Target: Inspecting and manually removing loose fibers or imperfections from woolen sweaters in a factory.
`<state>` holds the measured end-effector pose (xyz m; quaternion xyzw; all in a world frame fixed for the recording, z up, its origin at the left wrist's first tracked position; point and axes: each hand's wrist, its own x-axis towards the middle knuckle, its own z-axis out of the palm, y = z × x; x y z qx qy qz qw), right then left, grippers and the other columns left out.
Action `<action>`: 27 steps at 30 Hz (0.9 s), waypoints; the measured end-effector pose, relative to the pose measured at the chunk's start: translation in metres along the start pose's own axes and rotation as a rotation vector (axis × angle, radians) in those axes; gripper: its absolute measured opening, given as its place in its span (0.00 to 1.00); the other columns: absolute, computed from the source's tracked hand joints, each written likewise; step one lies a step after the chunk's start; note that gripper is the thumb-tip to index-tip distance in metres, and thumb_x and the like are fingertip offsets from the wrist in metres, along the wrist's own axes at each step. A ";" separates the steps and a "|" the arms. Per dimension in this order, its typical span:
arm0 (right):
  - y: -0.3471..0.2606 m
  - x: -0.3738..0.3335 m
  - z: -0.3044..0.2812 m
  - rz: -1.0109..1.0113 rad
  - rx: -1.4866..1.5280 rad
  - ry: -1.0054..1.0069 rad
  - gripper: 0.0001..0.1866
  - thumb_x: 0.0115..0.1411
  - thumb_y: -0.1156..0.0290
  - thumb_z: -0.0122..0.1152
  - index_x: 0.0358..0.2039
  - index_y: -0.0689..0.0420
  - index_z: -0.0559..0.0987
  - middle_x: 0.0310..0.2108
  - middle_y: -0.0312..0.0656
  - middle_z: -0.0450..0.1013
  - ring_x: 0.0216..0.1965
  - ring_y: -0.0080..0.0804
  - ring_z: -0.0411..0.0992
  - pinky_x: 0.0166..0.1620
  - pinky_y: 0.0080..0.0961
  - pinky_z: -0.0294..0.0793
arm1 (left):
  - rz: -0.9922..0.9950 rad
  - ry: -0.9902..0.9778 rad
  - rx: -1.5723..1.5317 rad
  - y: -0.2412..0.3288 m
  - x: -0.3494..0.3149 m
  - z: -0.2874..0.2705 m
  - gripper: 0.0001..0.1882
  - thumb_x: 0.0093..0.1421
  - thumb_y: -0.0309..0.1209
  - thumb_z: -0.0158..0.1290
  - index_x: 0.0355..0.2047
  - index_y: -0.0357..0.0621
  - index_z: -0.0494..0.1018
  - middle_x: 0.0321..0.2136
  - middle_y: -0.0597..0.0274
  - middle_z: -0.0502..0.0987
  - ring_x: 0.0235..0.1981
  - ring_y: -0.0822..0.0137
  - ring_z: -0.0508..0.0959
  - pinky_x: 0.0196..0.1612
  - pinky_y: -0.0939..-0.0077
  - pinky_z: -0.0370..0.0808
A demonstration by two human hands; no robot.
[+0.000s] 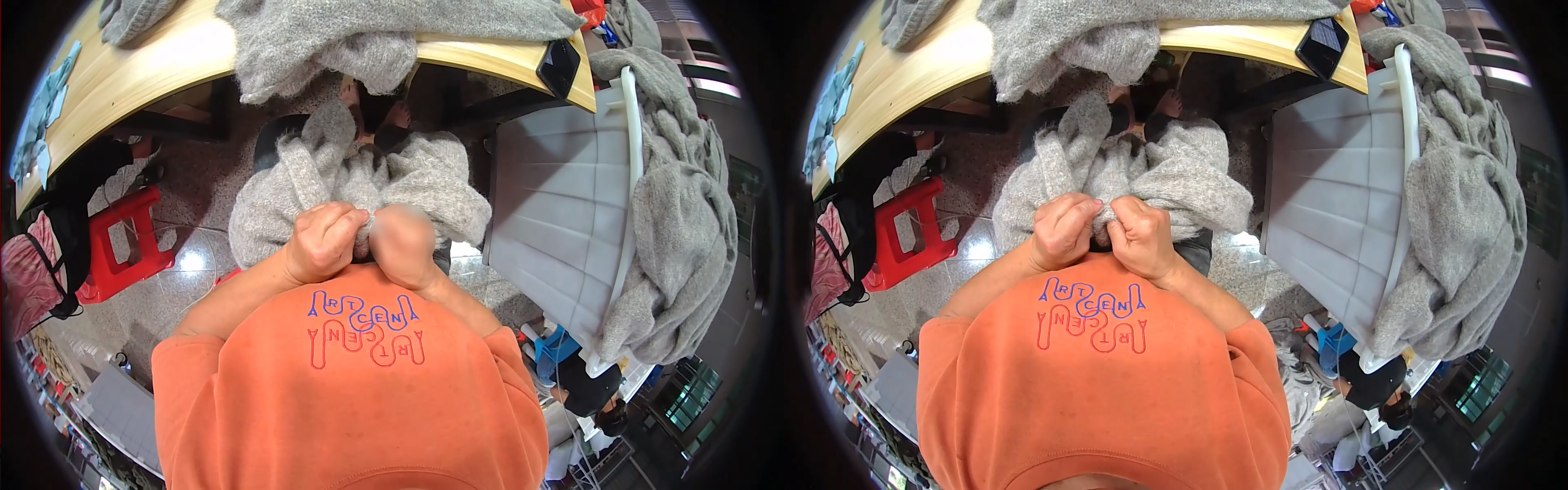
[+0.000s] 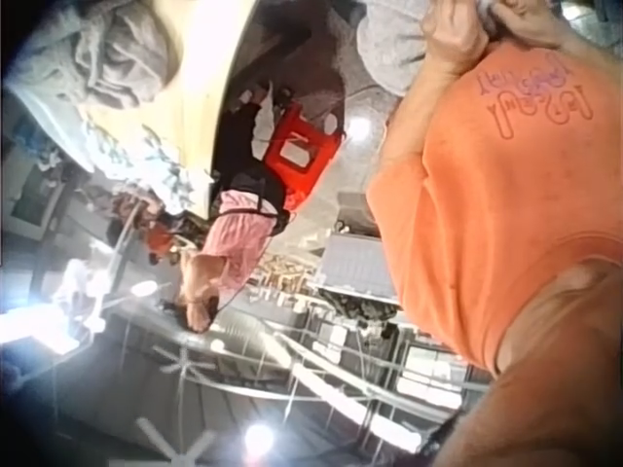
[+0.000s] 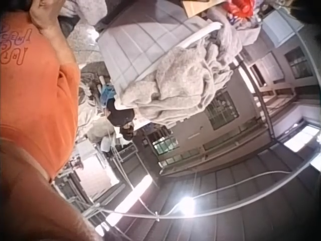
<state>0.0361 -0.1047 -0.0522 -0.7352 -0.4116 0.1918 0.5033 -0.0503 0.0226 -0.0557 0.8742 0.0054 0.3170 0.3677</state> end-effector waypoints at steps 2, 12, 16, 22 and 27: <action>0.000 0.003 0.003 -0.024 -0.089 0.069 0.07 0.40 0.83 0.49 0.24 0.64 0.71 0.18 0.48 0.67 0.18 0.41 0.67 0.21 0.28 0.65 | 0.071 0.026 0.075 -0.002 0.000 0.002 0.14 0.33 0.16 0.48 0.26 0.34 0.70 0.18 0.56 0.70 0.16 0.62 0.72 0.18 0.75 0.69; 0.007 0.011 0.007 -0.179 -0.156 0.106 0.06 0.35 0.81 0.50 0.16 0.59 0.64 0.14 0.43 0.62 0.16 0.41 0.65 0.18 0.32 0.63 | 0.200 0.031 0.108 0.005 0.005 -0.001 0.12 0.36 0.14 0.50 0.25 0.32 0.70 0.18 0.56 0.71 0.16 0.66 0.71 0.17 0.79 0.68; -0.003 0.007 -0.003 -0.251 -0.261 0.190 0.07 0.34 0.80 0.52 0.15 0.58 0.64 0.12 0.40 0.59 0.14 0.37 0.63 0.17 0.30 0.62 | 0.244 0.056 0.038 0.007 0.006 0.000 0.10 0.38 0.16 0.52 0.25 0.32 0.71 0.18 0.56 0.71 0.15 0.66 0.71 0.15 0.78 0.68; 0.007 0.008 -0.004 -0.358 -0.439 0.160 0.08 0.33 0.79 0.53 0.17 0.58 0.66 0.12 0.39 0.58 0.13 0.34 0.62 0.16 0.28 0.61 | 0.164 0.036 -0.021 0.013 0.006 0.003 0.08 0.40 0.16 0.52 0.24 0.32 0.70 0.17 0.56 0.71 0.15 0.65 0.72 0.16 0.78 0.69; 0.003 0.010 -0.010 -0.409 -0.371 0.218 0.10 0.33 0.80 0.53 0.22 0.61 0.69 0.14 0.41 0.60 0.14 0.36 0.63 0.16 0.28 0.62 | 0.051 0.034 -0.063 0.013 0.009 0.002 0.11 0.40 0.21 0.56 0.26 0.33 0.69 0.19 0.56 0.71 0.17 0.62 0.73 0.19 0.77 0.70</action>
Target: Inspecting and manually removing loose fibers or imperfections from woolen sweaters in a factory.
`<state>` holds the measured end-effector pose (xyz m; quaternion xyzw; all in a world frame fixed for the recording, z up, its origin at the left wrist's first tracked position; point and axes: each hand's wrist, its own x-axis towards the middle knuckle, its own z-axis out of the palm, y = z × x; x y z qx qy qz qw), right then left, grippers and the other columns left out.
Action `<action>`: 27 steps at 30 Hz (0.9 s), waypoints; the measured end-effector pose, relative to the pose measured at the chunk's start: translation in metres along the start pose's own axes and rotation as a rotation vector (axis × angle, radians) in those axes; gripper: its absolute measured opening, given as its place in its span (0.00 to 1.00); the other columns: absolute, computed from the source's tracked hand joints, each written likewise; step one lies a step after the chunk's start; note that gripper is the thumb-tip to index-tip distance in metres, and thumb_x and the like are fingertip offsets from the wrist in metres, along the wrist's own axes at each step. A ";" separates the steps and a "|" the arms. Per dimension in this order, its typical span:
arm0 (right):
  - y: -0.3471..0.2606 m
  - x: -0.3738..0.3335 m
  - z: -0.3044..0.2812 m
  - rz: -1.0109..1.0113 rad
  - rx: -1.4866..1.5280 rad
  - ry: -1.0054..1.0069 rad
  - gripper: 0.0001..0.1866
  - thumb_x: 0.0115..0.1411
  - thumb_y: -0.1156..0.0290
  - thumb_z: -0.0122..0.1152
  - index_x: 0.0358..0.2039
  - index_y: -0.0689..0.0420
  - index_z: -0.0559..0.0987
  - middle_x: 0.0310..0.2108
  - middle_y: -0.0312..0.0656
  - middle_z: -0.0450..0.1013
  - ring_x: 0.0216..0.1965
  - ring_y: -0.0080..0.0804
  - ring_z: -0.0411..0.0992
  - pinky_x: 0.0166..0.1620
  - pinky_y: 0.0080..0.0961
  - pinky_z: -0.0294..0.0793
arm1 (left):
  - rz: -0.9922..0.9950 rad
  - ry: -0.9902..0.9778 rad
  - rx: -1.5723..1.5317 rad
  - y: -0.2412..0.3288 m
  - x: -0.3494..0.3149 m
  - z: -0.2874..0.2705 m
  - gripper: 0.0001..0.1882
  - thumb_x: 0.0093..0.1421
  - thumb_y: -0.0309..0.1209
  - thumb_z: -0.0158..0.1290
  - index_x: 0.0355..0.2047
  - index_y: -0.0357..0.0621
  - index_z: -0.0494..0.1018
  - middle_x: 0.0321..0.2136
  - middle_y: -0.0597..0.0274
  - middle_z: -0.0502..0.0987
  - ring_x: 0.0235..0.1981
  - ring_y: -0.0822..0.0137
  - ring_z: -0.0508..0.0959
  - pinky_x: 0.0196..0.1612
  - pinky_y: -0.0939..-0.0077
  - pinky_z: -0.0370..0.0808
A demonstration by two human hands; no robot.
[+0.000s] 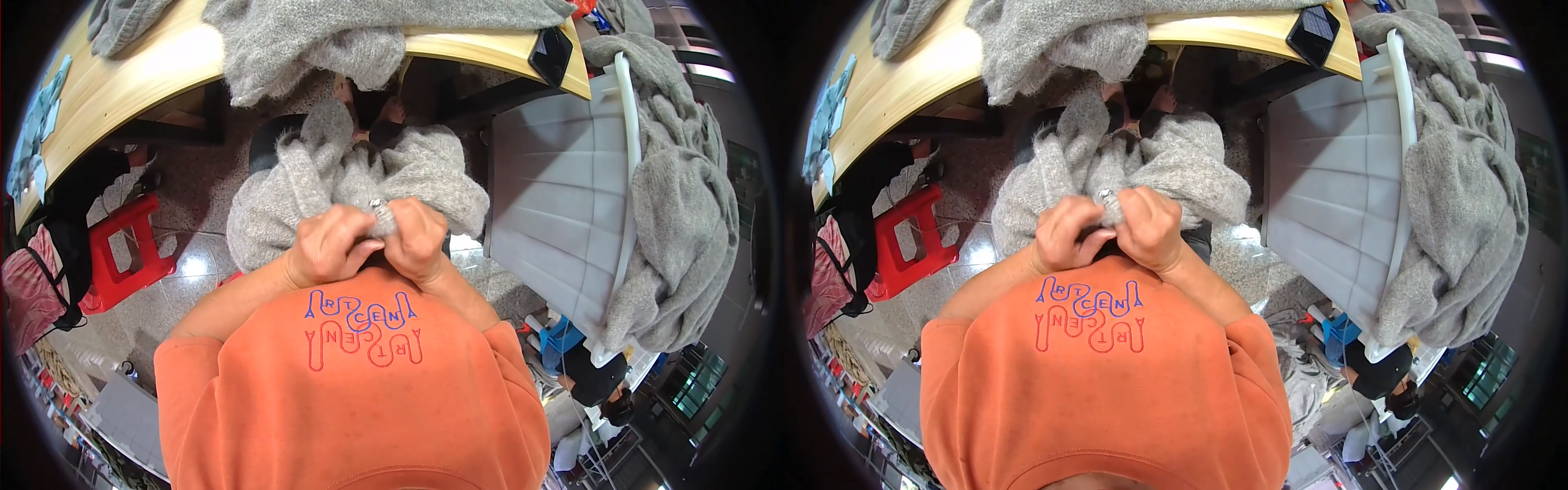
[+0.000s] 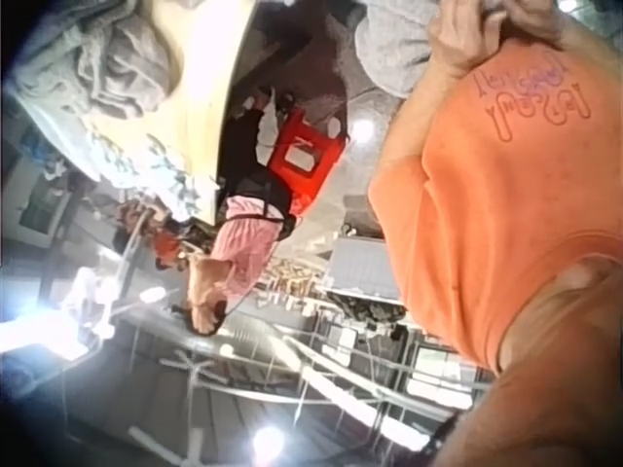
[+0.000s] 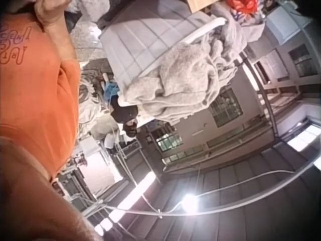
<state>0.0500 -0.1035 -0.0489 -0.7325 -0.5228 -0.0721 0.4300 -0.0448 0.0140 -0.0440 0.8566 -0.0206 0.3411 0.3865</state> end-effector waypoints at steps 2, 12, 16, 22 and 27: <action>-0.004 -0.002 -0.002 0.004 0.096 0.051 0.13 0.32 0.81 0.53 0.25 0.64 0.70 0.15 0.43 0.62 0.15 0.38 0.63 0.17 0.29 0.63 | -0.110 0.015 -0.019 0.000 -0.001 -0.001 0.13 0.40 0.23 0.57 0.27 0.34 0.68 0.19 0.56 0.71 0.18 0.61 0.73 0.20 0.76 0.70; 0.011 0.019 -0.024 0.120 0.075 -0.205 0.19 0.39 0.80 0.60 0.36 0.60 0.72 0.41 0.47 0.69 0.39 0.42 0.69 0.40 0.33 0.68 | -0.070 0.109 0.134 -0.016 -0.017 -0.059 0.15 0.39 0.23 0.57 0.29 0.34 0.68 0.26 0.49 0.73 0.25 0.57 0.74 0.28 0.73 0.72; 0.065 -0.009 -0.001 0.153 -0.421 -0.613 0.19 0.38 0.77 0.59 0.36 0.57 0.73 0.40 0.45 0.69 0.40 0.44 0.67 0.41 0.34 0.66 | -0.040 0.074 0.199 -0.005 -0.039 -0.079 0.15 0.40 0.26 0.58 0.28 0.33 0.69 0.28 0.47 0.73 0.26 0.56 0.75 0.27 0.73 0.72; 0.067 -0.030 -0.021 0.527 0.071 -0.350 0.13 0.39 0.81 0.55 0.30 0.60 0.74 0.29 0.40 0.71 0.34 0.33 0.69 0.36 0.24 0.67 | -0.303 0.161 0.219 -0.028 -0.099 -0.107 0.11 0.44 0.22 0.53 0.31 0.33 0.69 0.30 0.53 0.74 0.31 0.61 0.74 0.36 0.71 0.70; 0.048 -0.018 -0.047 0.495 0.663 -0.188 0.10 0.38 0.80 0.58 0.26 0.63 0.73 0.22 0.37 0.68 0.26 0.23 0.66 0.29 0.17 0.65 | -0.873 0.681 -0.210 -0.045 -0.132 -0.090 0.12 0.54 0.19 0.40 0.37 0.34 0.70 0.33 0.65 0.73 0.34 0.73 0.70 0.39 0.80 0.67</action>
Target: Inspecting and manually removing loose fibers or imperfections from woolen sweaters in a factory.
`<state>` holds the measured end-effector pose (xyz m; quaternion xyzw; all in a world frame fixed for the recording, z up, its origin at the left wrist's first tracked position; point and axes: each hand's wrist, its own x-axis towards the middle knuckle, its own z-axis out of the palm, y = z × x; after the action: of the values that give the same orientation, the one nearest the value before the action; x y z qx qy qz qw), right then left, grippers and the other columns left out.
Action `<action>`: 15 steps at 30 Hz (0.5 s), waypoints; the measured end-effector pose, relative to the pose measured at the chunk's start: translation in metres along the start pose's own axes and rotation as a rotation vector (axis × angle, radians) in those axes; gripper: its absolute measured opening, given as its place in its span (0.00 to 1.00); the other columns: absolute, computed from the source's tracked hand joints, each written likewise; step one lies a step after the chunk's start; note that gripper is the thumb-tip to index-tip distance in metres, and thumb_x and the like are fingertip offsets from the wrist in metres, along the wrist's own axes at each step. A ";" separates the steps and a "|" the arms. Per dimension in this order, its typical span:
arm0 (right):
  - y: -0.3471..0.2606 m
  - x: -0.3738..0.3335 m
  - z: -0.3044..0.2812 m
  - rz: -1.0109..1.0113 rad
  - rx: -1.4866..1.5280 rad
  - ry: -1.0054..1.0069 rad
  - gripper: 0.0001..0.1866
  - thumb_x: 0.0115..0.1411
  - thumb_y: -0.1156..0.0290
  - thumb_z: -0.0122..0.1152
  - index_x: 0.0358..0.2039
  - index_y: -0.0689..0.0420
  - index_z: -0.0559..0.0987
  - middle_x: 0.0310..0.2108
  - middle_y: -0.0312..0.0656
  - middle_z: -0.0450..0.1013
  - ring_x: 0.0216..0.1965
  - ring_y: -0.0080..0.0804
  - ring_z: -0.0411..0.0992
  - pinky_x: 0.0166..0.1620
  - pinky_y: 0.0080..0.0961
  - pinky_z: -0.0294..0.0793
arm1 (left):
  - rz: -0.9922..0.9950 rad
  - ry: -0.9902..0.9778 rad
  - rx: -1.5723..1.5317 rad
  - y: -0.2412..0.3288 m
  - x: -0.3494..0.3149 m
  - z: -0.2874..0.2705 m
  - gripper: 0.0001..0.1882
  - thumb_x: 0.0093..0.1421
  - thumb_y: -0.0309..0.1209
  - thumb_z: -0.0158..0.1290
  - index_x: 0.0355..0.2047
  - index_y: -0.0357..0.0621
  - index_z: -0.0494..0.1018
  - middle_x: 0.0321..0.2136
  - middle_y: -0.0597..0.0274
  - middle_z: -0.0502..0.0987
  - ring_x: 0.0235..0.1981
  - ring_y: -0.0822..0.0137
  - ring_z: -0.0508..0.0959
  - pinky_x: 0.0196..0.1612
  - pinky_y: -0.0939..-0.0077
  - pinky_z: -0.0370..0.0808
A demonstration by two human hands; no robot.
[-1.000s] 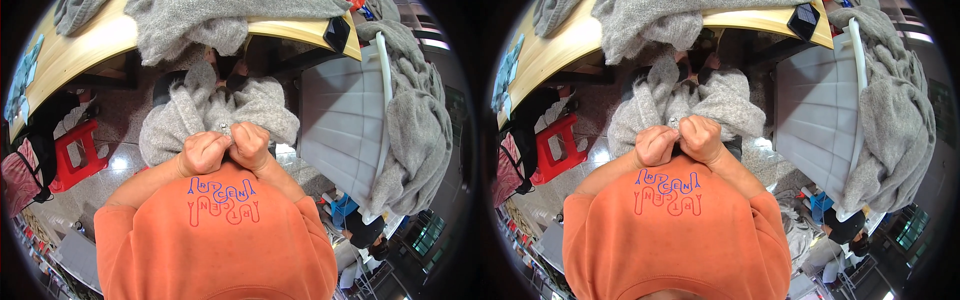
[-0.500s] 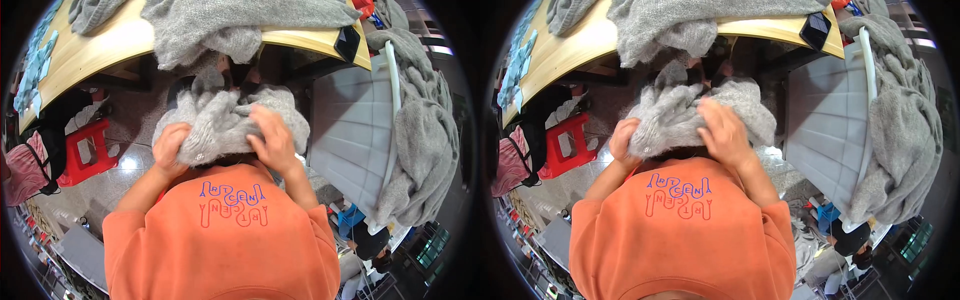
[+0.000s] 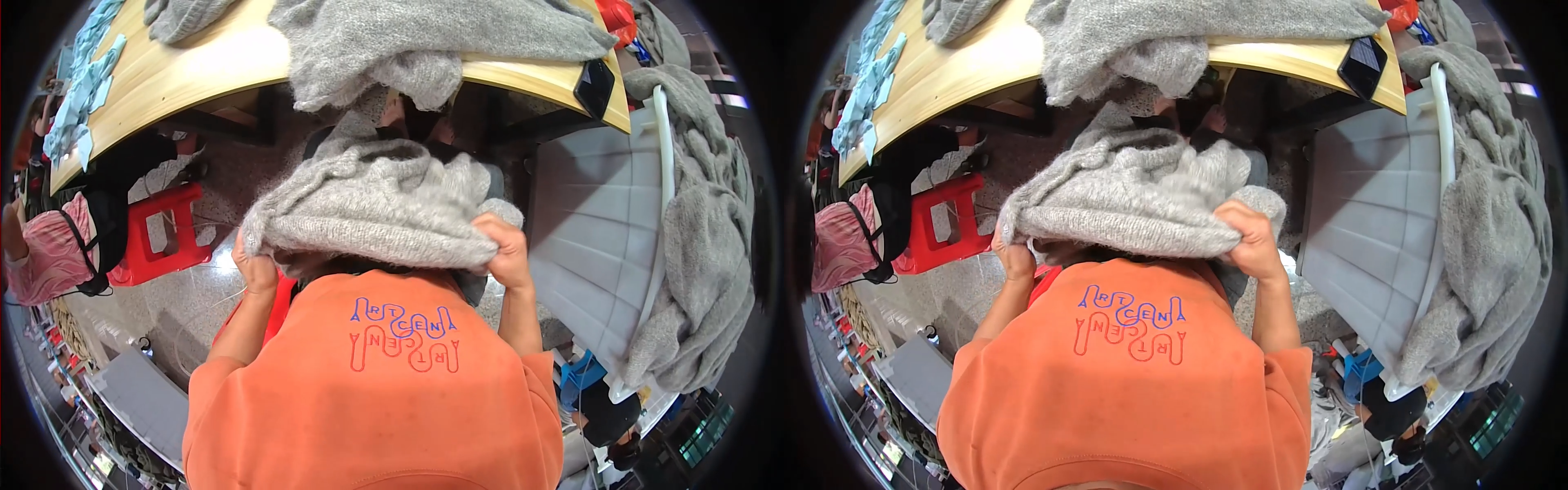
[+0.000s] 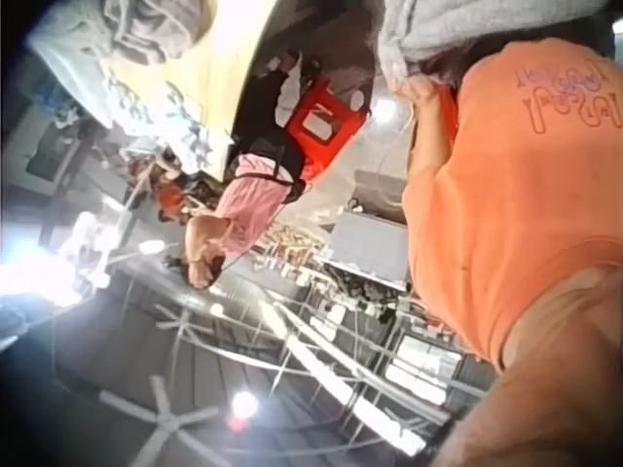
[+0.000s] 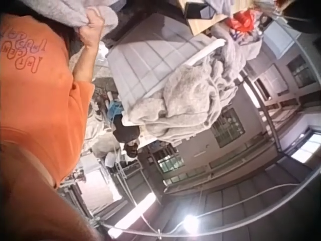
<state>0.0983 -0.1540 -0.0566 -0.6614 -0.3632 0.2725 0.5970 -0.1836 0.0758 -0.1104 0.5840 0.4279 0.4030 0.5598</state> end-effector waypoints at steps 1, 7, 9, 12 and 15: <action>0.000 -0.002 -0.004 0.056 -0.171 -0.225 0.09 0.37 0.81 0.57 0.24 0.63 0.72 0.21 0.40 0.67 0.25 0.29 0.66 0.28 0.21 0.65 | -0.126 0.074 -0.123 0.001 0.000 0.000 0.14 0.54 0.18 0.38 0.38 0.34 0.70 0.34 0.66 0.73 0.34 0.74 0.70 0.39 0.80 0.67; 0.032 -0.035 0.020 0.224 -0.602 -0.451 0.10 0.32 0.84 0.46 0.21 0.63 0.68 0.24 0.48 0.66 0.31 0.49 0.66 0.32 0.39 0.64 | -0.412 -0.169 0.203 -0.024 -0.007 -0.020 0.12 0.55 0.25 0.42 0.37 0.35 0.72 0.33 0.64 0.73 0.34 0.72 0.71 0.38 0.77 0.68; 0.033 -0.032 0.024 0.191 -0.619 -0.448 0.09 0.32 0.84 0.46 0.20 0.64 0.67 0.24 0.48 0.66 0.32 0.50 0.65 0.32 0.38 0.64 | -0.426 -0.321 0.335 -0.021 -0.005 -0.017 0.13 0.54 0.27 0.44 0.37 0.35 0.71 0.33 0.65 0.73 0.35 0.72 0.71 0.39 0.77 0.68; 0.031 -0.028 0.027 0.208 -0.583 -0.439 0.09 0.33 0.84 0.45 0.21 0.64 0.68 0.24 0.49 0.67 0.32 0.51 0.66 0.33 0.39 0.64 | -0.545 -0.251 0.078 -0.023 0.000 -0.009 0.15 0.54 0.30 0.46 0.40 0.35 0.70 0.38 0.63 0.72 0.39 0.70 0.70 0.43 0.78 0.67; 0.034 -0.026 0.033 0.215 -0.556 -0.380 0.10 0.34 0.84 0.45 0.22 0.64 0.68 0.25 0.50 0.67 0.32 0.52 0.66 0.33 0.40 0.64 | -0.415 -0.376 0.236 -0.020 0.008 -0.002 0.19 0.52 0.31 0.49 0.43 0.35 0.68 0.45 0.56 0.68 0.46 0.65 0.68 0.49 0.76 0.64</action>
<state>0.0625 -0.1561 -0.0966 -0.7706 -0.4565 0.3426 0.2836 -0.1837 0.0840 -0.1303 0.6095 0.4707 0.1125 0.6279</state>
